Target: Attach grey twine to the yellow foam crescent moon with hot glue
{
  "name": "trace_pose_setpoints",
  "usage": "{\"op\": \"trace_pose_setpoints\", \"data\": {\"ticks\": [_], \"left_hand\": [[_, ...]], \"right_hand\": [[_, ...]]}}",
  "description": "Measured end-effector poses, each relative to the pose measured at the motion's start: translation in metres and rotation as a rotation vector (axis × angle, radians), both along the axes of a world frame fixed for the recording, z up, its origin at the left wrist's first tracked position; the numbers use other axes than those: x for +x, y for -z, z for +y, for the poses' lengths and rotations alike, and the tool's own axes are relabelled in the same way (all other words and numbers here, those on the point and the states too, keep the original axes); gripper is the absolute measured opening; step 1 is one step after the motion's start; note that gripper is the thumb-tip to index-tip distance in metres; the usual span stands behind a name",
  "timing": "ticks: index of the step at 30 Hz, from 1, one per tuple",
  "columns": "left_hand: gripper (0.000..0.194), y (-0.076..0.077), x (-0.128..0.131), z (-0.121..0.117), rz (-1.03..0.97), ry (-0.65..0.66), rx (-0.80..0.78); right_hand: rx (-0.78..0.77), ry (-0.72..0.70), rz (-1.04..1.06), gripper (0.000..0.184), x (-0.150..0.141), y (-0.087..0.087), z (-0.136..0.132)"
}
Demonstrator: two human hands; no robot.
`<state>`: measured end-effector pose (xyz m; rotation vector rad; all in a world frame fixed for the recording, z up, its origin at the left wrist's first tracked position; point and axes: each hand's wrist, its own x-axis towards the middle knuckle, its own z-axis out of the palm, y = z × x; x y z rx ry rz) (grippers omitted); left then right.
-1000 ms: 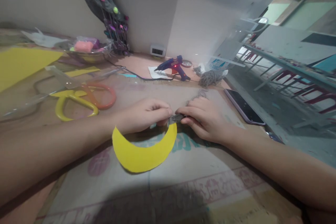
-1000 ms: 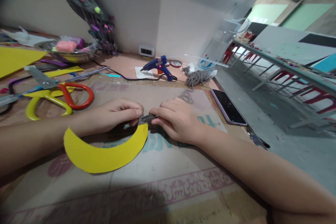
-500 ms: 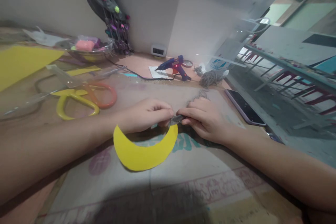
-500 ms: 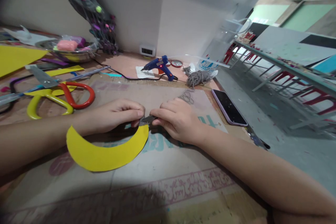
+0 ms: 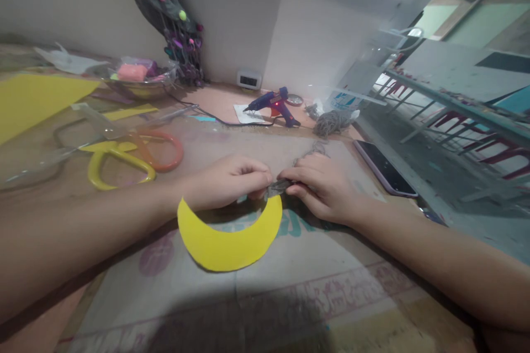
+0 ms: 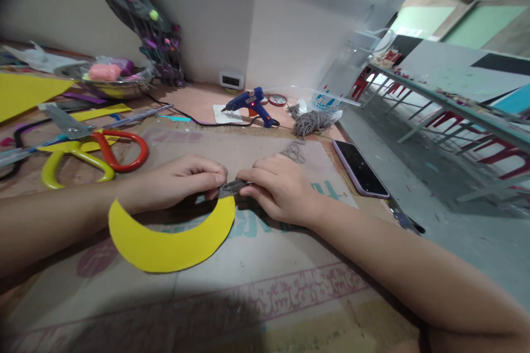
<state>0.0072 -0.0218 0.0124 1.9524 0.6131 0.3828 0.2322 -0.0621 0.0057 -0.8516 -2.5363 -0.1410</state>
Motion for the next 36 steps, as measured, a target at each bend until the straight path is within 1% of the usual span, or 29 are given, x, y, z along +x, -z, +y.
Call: {"op": "trace_pose_setpoints", "data": {"ticks": [12,19,23,30,36], "left_hand": [[0.032,-0.0026,0.0001,-0.0009,0.022,-0.021,0.005],[0.031,0.0008,-0.0005,0.0001,-0.012,-0.019,-0.064],[0.03,0.0005,0.0,0.0003,-0.026,0.004,-0.098],[0.03,0.0005,-0.0003,0.0005,-0.014,0.02,-0.075],[0.03,-0.0013,0.0003,0.0001,-0.015,0.012,-0.052]], "right_hand": [[0.054,-0.022,-0.029,0.028,0.0008,-0.0013,-0.0003],[0.036,0.004,-0.033,0.028,-0.0001,-0.0004,0.0001],[0.037,-0.015,-0.015,0.028,-0.0013,-0.0012,0.0001],[0.065,-0.028,-0.008,0.026,-0.0013,-0.0007,0.0001],[0.019,-0.028,0.015,0.03,-0.0012,-0.001,-0.0008]]}}
